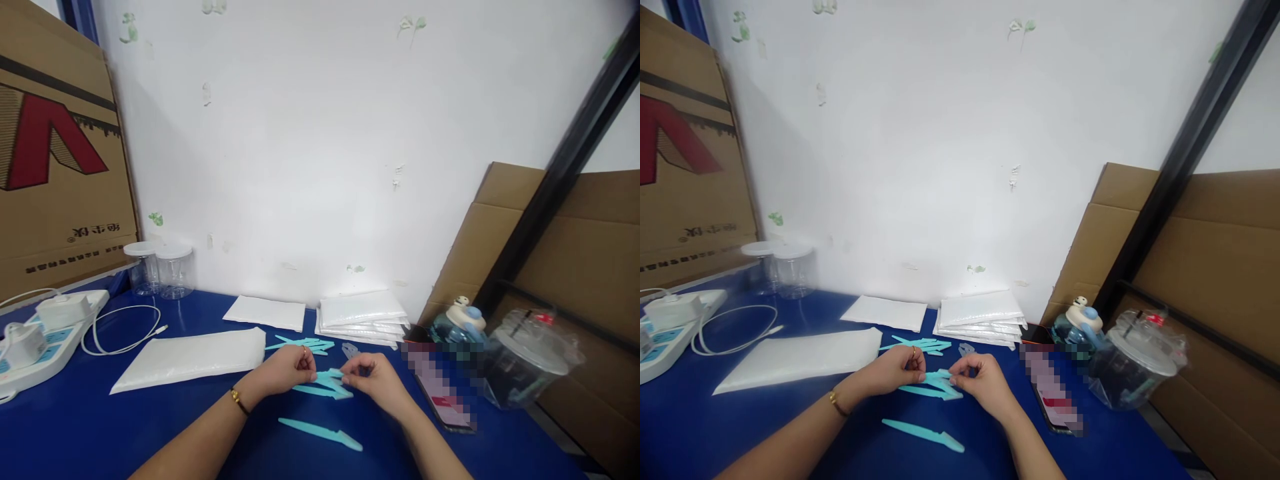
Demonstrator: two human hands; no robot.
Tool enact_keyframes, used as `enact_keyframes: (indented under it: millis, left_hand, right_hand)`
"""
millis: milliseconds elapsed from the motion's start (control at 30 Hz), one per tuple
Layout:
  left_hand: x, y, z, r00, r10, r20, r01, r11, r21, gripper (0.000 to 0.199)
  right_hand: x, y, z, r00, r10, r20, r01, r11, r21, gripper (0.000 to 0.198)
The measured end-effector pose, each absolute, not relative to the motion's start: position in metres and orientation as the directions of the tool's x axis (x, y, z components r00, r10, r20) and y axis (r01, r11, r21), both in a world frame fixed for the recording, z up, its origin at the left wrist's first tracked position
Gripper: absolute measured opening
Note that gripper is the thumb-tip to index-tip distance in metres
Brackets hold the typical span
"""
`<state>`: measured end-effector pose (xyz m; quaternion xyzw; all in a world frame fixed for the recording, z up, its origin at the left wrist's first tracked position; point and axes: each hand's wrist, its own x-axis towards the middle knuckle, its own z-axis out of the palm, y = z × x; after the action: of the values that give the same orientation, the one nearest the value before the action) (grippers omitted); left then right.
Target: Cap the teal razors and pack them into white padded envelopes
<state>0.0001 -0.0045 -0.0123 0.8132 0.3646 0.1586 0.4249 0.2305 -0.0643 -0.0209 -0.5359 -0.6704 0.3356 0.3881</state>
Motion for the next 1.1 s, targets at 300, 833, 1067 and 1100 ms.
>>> enact_keyframes:
  millis: [300, 833, 1067, 1100]
  left_hand:
    - [-0.001, 0.002, -0.015, 0.573, 0.805, 0.156, 0.76, -0.593, 0.267, 0.021]
    - [-0.004, 0.015, -0.022, 0.579, 0.773, 0.259, 0.768, -0.624, 0.143, 0.017]
    - [-0.003, 0.02, -0.02, 0.637, 0.732, 0.241, 0.728, -0.674, 0.123, 0.013]
    - [-0.002, 0.021, -0.02, 0.635, 0.733, 0.242, 0.732, -0.672, 0.112, 0.014]
  right_hand:
    - [0.269, -0.047, -0.032, 0.063, 0.935, 0.349, 0.778, 0.173, -0.605, 0.018]
    - [0.235, -0.041, -0.041, -0.217, 0.877, 0.429, 0.972, 0.236, 0.01, 0.014]
    - [0.233, -0.048, -0.036, -0.154, 0.892, 0.426, 0.946, 0.258, -0.198, 0.013]
    - [0.234, -0.049, -0.035, -0.133, 0.895, 0.426, 0.937, 0.254, -0.241, 0.012]
